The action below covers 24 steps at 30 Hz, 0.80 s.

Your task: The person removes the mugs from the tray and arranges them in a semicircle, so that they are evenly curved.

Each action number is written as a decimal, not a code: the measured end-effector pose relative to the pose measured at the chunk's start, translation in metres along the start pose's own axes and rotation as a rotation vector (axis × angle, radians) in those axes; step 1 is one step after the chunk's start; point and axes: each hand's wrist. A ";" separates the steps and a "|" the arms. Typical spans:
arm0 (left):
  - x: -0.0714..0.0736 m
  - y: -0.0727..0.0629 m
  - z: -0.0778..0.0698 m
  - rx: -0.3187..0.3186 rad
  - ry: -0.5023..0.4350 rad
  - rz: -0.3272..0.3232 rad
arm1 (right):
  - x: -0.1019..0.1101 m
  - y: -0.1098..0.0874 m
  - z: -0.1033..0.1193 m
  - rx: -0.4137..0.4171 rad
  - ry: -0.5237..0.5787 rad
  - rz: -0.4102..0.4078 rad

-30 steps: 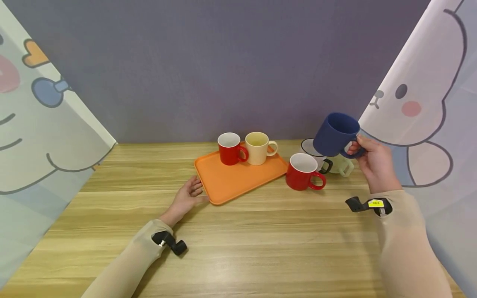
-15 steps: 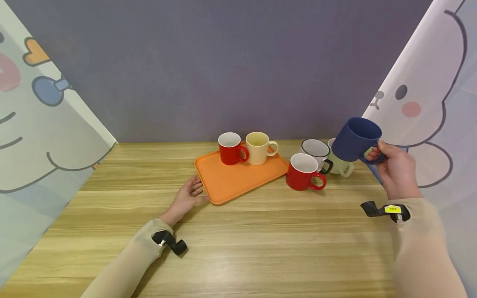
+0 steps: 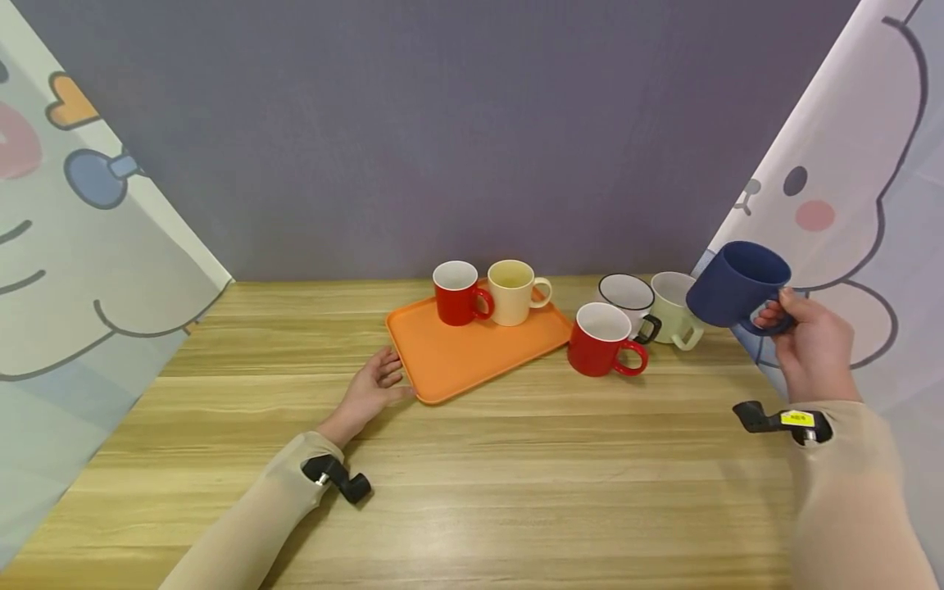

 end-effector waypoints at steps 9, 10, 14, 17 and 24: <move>0.000 0.000 -0.001 -0.002 -0.004 0.005 | 0.011 -0.002 0.009 0.027 0.046 -0.064; 0.000 0.000 -0.001 0.003 -0.004 0.005 | 0.012 -0.002 0.010 0.027 0.044 -0.073; 0.001 0.001 0.000 -0.002 0.001 0.005 | 0.018 -0.003 0.011 0.034 0.038 -0.111; 0.001 0.001 0.000 -0.008 -0.004 0.011 | 0.023 -0.004 0.011 0.040 0.026 -0.135; 0.001 0.000 -0.001 0.002 -0.018 0.015 | 0.035 -0.003 0.008 0.056 0.012 -0.180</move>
Point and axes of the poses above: each hand's wrist, its own y-axis towards the middle knuckle, its own x-axis out of the back of the hand, z = x × y, and after that the axes turned 10 degrees about y, right-handed
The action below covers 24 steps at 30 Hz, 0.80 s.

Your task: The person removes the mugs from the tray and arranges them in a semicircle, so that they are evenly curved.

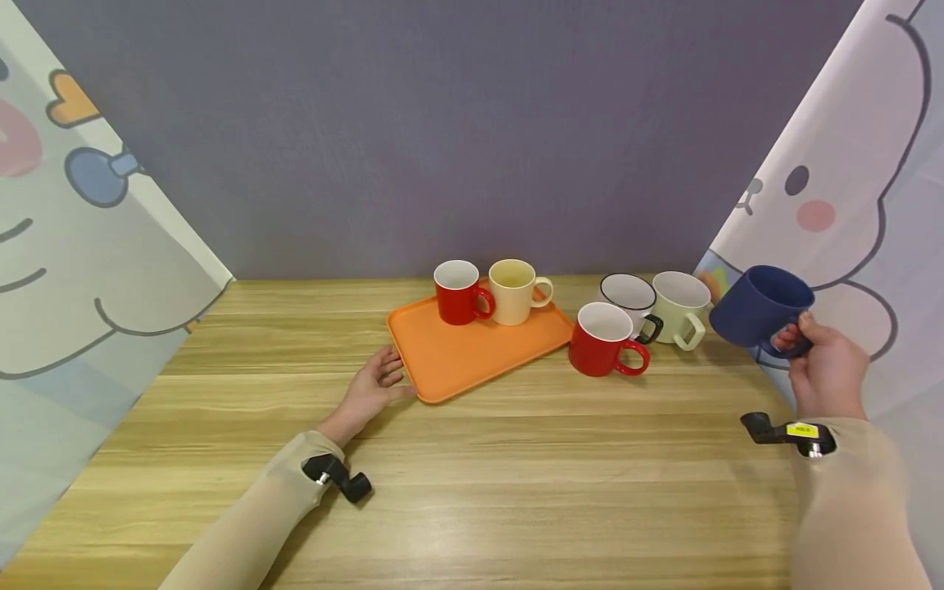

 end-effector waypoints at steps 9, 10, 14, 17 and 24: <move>0.000 0.000 0.002 -0.010 -0.025 0.016 | 0.012 0.002 -0.012 0.028 -0.078 -0.075; 0.000 0.000 0.003 -0.012 -0.029 0.016 | 0.013 0.003 -0.013 0.025 -0.082 -0.082; 0.000 0.001 0.005 -0.022 -0.036 0.015 | 0.016 0.004 -0.015 -0.016 -0.028 -0.084; 0.000 0.002 0.005 -0.025 -0.037 0.015 | 0.017 0.004 -0.017 -0.052 -0.001 -0.067; -0.001 0.001 0.003 -0.020 -0.017 0.008 | 0.024 0.004 -0.023 -0.088 -0.032 -0.045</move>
Point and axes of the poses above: each hand's wrist, its own y-axis towards the middle knuckle, its own x-axis out of the back of the hand, z = x × y, and after that the axes turned 10 degrees about y, right-handed
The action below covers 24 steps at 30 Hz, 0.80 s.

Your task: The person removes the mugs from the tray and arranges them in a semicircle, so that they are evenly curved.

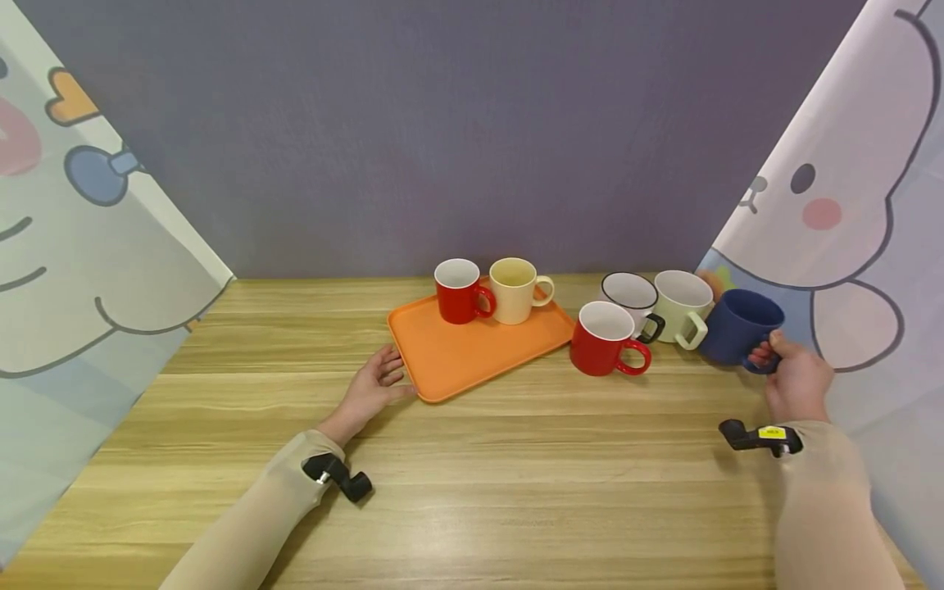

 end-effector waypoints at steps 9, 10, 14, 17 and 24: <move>0.000 0.001 0.001 -0.006 0.004 -0.002 | 0.005 0.002 -0.006 0.003 -0.029 -0.018; 0.000 0.001 0.001 -0.009 0.004 -0.002 | 0.005 0.002 -0.007 0.006 -0.035 -0.018; 0.001 0.000 0.001 -0.003 0.011 -0.001 | 0.006 0.000 -0.010 0.021 -0.046 -0.023; 0.000 0.001 0.001 0.000 0.014 -0.001 | 0.008 0.000 -0.012 0.033 -0.048 -0.029; 0.000 -0.001 0.000 0.000 0.004 0.000 | 0.008 0.000 -0.015 0.063 -0.069 -0.054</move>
Point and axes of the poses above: each hand's wrist, its own y-axis towards the middle knuckle, its own x-axis out of the back of the hand, z = x × y, and after that the axes turned 10 degrees about y, right-handed
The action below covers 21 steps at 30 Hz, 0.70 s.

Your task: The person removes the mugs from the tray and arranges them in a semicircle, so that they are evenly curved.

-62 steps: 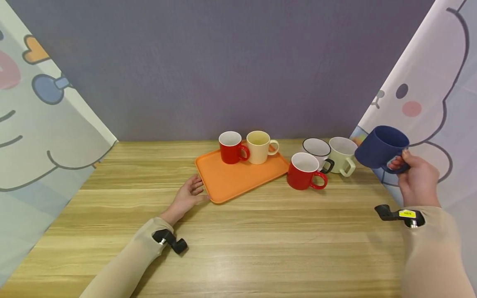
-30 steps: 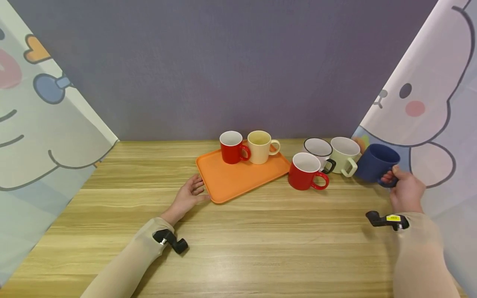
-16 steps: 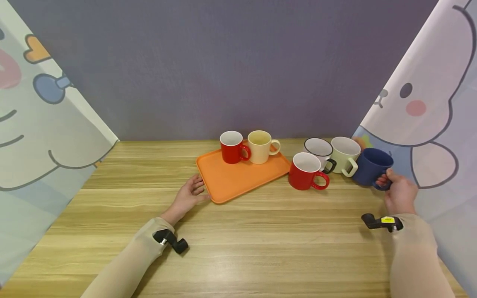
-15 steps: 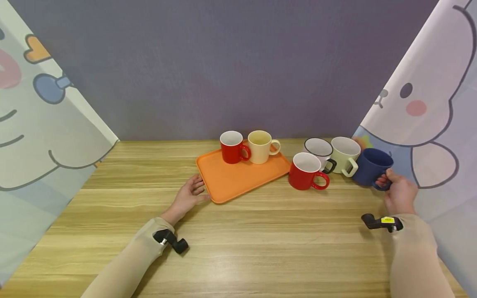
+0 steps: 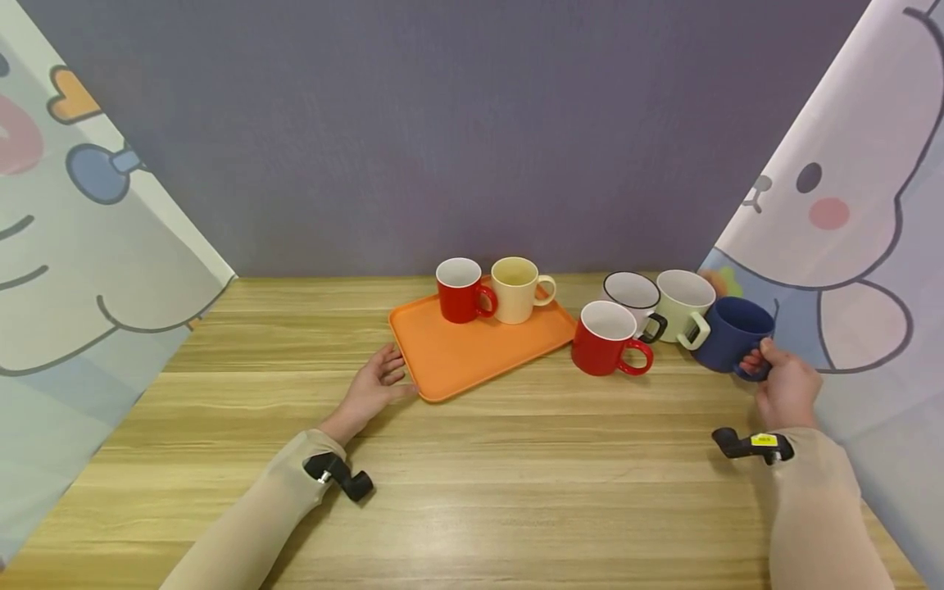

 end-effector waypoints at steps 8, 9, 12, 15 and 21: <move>0.001 0.000 0.000 0.008 0.008 -0.007 | 0.003 -0.001 0.000 -0.048 -0.034 0.057; 0.001 -0.001 0.000 0.010 0.009 -0.008 | 0.004 -0.001 0.001 -0.060 -0.035 0.074; 0.002 -0.001 0.000 0.015 0.014 -0.010 | 0.006 0.000 0.002 -0.085 -0.040 0.112; 0.002 0.000 0.000 0.007 0.017 -0.006 | 0.008 0.001 0.003 -0.108 -0.069 0.136; 0.001 0.001 -0.001 0.012 0.018 -0.004 | 0.014 0.002 0.009 -0.175 -0.119 0.196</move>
Point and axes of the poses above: each hand's wrist, its own y-axis towards the middle knuckle, its own x-axis out of the back of the hand, z = x × y, and after that the axes turned 10 degrees about y, right-handed
